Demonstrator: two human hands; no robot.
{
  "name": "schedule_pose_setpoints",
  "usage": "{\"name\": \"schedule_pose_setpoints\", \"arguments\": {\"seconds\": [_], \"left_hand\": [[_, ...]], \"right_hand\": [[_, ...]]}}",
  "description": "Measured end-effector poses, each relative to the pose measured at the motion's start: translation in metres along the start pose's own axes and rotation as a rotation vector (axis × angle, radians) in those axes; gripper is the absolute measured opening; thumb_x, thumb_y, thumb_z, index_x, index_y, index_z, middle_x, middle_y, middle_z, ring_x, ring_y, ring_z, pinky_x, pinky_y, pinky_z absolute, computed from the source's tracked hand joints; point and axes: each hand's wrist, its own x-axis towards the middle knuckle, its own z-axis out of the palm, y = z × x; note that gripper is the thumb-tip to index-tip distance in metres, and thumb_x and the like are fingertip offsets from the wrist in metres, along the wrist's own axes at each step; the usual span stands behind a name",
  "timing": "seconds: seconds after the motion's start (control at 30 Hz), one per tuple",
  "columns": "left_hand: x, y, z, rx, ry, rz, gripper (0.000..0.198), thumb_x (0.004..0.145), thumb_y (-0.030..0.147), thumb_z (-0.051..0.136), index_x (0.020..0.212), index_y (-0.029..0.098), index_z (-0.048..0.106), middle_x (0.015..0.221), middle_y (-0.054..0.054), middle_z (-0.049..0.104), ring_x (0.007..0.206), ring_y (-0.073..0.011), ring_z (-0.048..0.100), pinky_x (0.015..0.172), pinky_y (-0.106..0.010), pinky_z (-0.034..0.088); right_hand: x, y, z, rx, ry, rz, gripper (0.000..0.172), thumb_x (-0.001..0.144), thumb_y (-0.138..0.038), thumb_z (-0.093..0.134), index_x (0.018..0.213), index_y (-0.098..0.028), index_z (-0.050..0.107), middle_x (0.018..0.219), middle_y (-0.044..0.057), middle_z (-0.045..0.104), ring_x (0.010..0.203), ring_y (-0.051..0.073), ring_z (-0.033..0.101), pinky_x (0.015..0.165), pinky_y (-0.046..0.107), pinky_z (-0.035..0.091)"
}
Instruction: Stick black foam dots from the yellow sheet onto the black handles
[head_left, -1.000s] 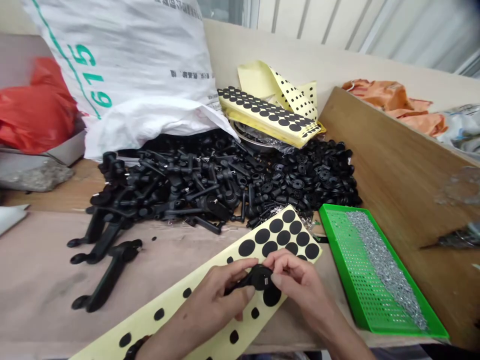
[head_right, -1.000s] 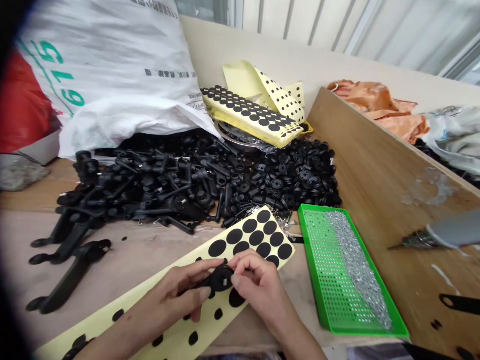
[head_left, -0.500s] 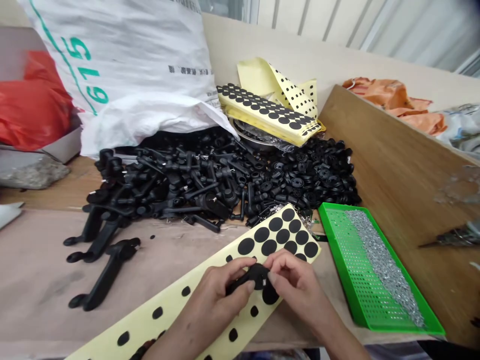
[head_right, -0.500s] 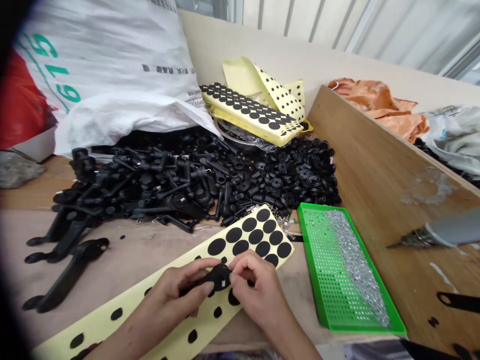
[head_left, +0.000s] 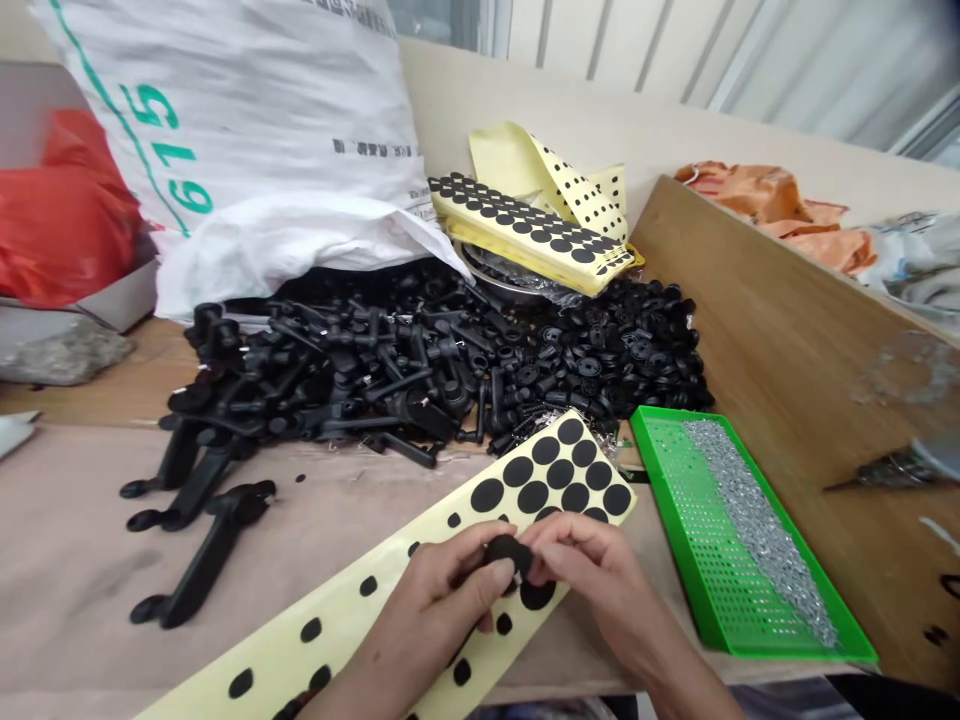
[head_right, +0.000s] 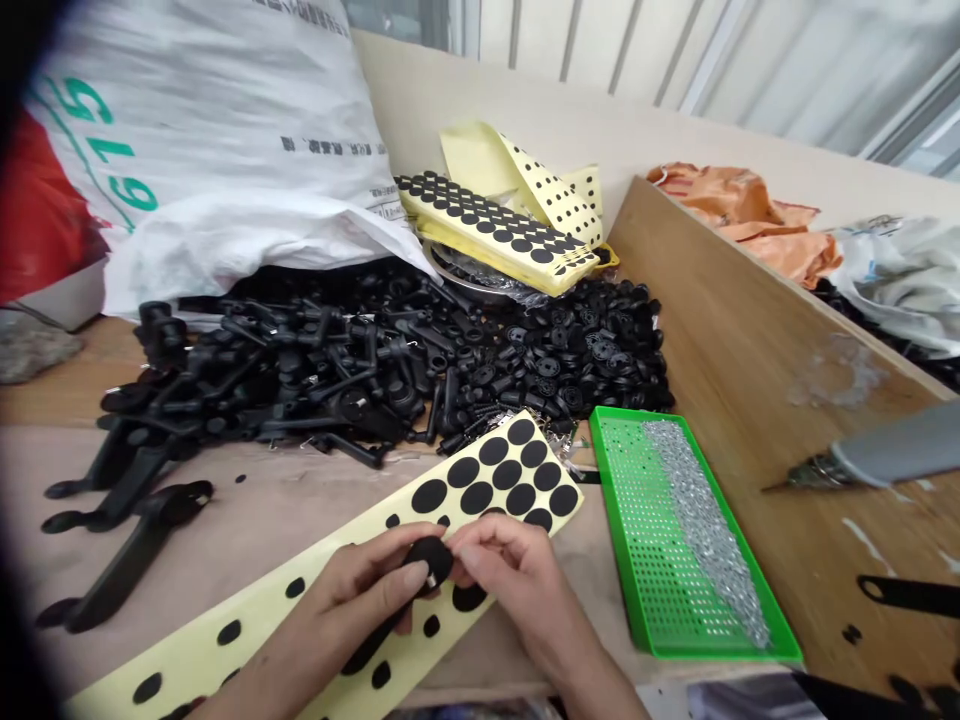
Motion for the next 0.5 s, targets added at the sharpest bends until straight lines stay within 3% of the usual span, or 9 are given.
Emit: {"name": "schedule_pose_setpoints", "arguments": {"seconds": [0.13, 0.27, 0.37, 0.43, 0.5], "left_hand": [[-0.004, 0.005, -0.002, -0.030, 0.057, -0.046, 0.033, 0.082, 0.042, 0.058, 0.106, 0.020, 0.065, 0.072, 0.001, 0.061, 0.054, -0.0108, 0.053, 0.055, -0.021, 0.044], [-0.006, 0.004, 0.005, -0.040, 0.072, -0.019, 0.025, 0.084, 0.031, 0.056, 0.103, 0.019, 0.065, 0.071, 0.002, 0.059, 0.057, -0.0106, 0.052, 0.054, -0.020, 0.044], [-0.013, 0.004, 0.010, -0.055, 0.048, -0.003, 0.026, 0.085, 0.027, 0.052, 0.106, 0.019, 0.065, 0.072, 0.002, 0.059, 0.054, -0.0092, 0.051, 0.050, -0.018, 0.043], [-0.024, 0.010, 0.002, -0.034, 0.041, -0.001, 0.028, 0.085, 0.027, 0.051, 0.107, 0.019, 0.066, 0.074, 0.001, 0.061, 0.054, -0.0092, 0.052, 0.049, -0.018, 0.043], [-0.046, 0.021, -0.019, 0.075, 0.068, -0.010, 0.027, 0.084, 0.026, 0.052, 0.105, 0.020, 0.067, 0.078, 0.000, 0.065, 0.058, -0.0106, 0.055, 0.051, -0.018, 0.045]], "right_hand": [[-0.002, 0.001, -0.004, 0.084, 0.072, 0.023, 0.035, 0.086, -0.039, 0.058, 0.115, -0.019, 0.054, 0.082, 0.006, 0.071, 0.067, 0.015, 0.064, 0.067, 0.028, 0.050], [-0.003, 0.001, 0.010, -0.353, -0.078, -0.174, 0.031, 0.092, -0.041, 0.047, 0.111, -0.022, 0.062, 0.081, 0.003, 0.068, 0.068, 0.016, 0.062, 0.066, 0.026, 0.051], [-0.007, 0.007, 0.024, -0.536, -0.021, -0.287, 0.031, 0.095, -0.038, 0.040, 0.108, -0.025, 0.065, 0.092, 0.005, 0.070, 0.072, 0.017, 0.064, 0.071, 0.024, 0.052], [-0.011, 0.013, 0.025, -0.596, 0.003, -0.278, 0.029, 0.094, -0.036, 0.042, 0.110, -0.027, 0.064, 0.091, 0.005, 0.071, 0.076, 0.019, 0.066, 0.070, 0.023, 0.054], [-0.013, 0.020, 0.015, -0.701, -0.033, -0.290, 0.027, 0.092, -0.036, 0.045, 0.114, -0.028, 0.060, 0.096, 0.004, 0.072, 0.081, 0.019, 0.068, 0.072, 0.022, 0.055]]}}
